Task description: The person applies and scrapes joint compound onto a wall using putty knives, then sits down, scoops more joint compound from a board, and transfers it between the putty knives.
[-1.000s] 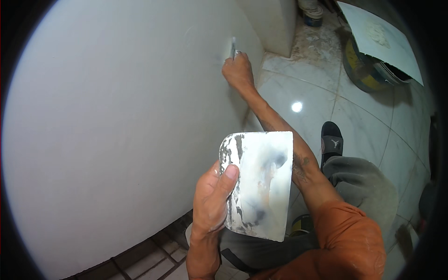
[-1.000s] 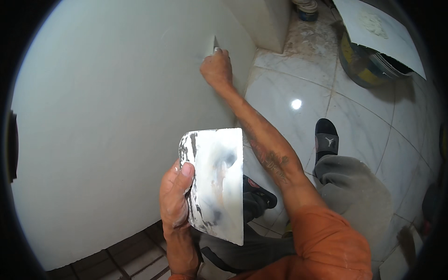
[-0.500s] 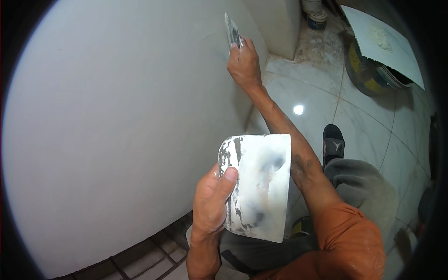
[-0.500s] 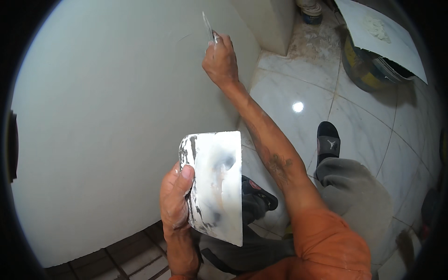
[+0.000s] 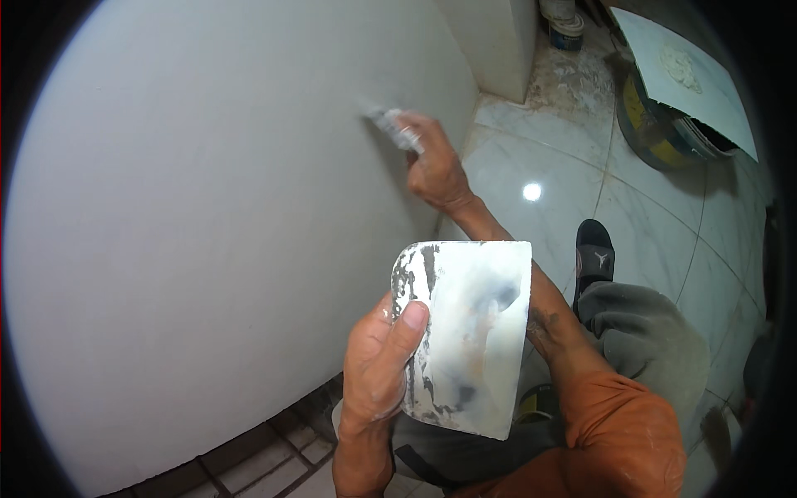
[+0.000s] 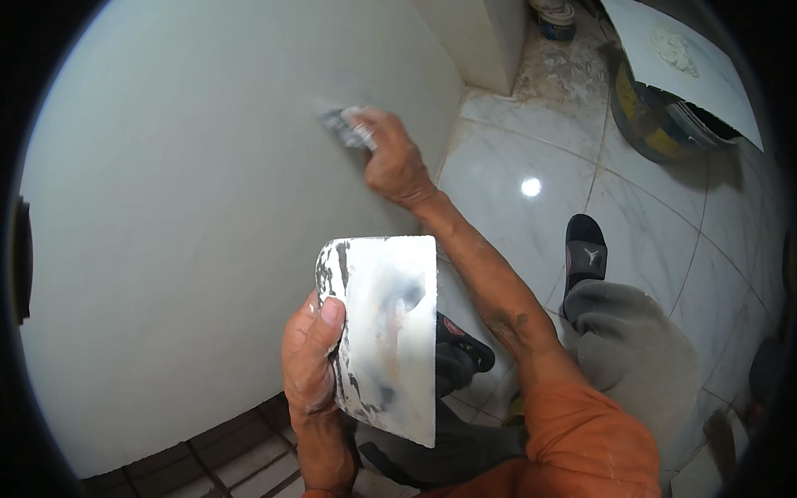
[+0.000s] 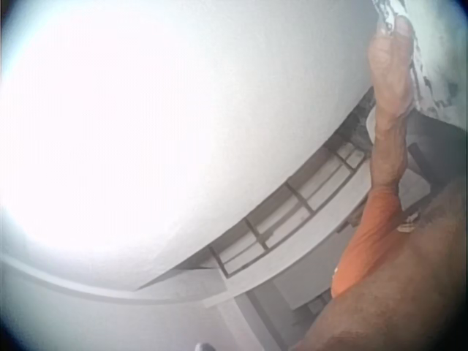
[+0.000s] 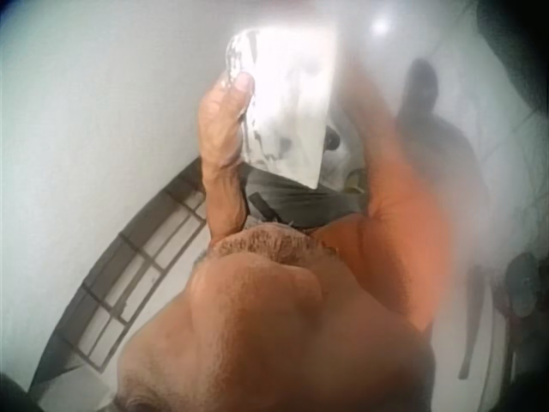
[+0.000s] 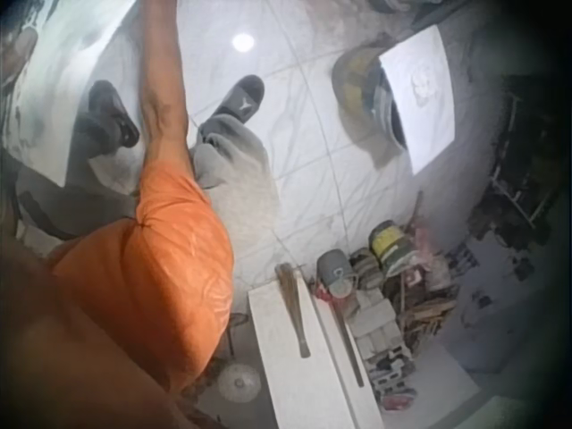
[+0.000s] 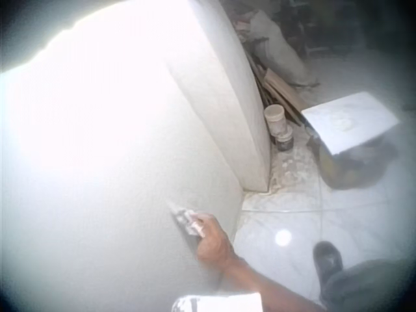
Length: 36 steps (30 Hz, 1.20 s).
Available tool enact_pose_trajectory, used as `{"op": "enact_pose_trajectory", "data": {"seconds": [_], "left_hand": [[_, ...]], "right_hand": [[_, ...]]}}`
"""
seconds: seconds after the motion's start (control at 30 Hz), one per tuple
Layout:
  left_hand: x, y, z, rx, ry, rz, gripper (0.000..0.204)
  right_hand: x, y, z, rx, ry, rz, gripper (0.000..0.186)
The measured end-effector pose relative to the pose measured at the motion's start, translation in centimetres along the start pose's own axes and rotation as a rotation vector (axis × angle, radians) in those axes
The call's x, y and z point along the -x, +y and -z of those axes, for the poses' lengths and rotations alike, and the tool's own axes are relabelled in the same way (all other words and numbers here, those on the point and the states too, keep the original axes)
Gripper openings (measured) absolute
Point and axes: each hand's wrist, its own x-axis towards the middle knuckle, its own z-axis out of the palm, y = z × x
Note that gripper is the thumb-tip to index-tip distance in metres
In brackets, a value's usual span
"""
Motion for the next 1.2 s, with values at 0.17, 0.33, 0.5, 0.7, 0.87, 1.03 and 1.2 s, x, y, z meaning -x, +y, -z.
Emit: {"op": "enact_pose_trajectory", "data": {"seconds": [0.17, 0.33, 0.5, 0.7, 0.87, 1.03, 1.2], "left_hand": [[-0.1, -0.4, 0.0, 0.027, -0.031, 0.002, 0.039], [0.1, -0.3, 0.1, 0.029, -0.029, -0.008, 0.039], [0.4, 0.1, -0.1, 0.030, -0.033, -0.023, 0.040], [0.1, 0.0, -0.6, 0.015, 0.005, -0.014, 0.039], [0.1, -0.5, 0.2, 0.022, -0.009, -0.019, 0.038], [0.1, -0.3, 0.0, 0.027, 0.002, -0.026, 0.038], [0.2, -0.3, -0.2, 0.052, -0.025, -0.026, 0.037]], "right_hand": [[0.5, 5.2, -0.6, 0.178, 0.096, -0.320, 0.043], [0.5, 4.5, -3.8, 0.308, 0.068, -0.226, 0.052], [3.7, 1.8, -2.6, 0.227, -0.080, 0.005, 0.049], [2.3, 3.1, -0.7, 0.208, -0.007, -0.565, 0.038], [1.7, 5.6, -2.6, 0.329, -0.032, -0.759, 0.029], [0.5, 1.9, -4.8, 0.321, -0.098, -0.546, 0.046], [1.5, -1.7, -4.0, 0.212, -0.045, -0.115, 0.045]]}}
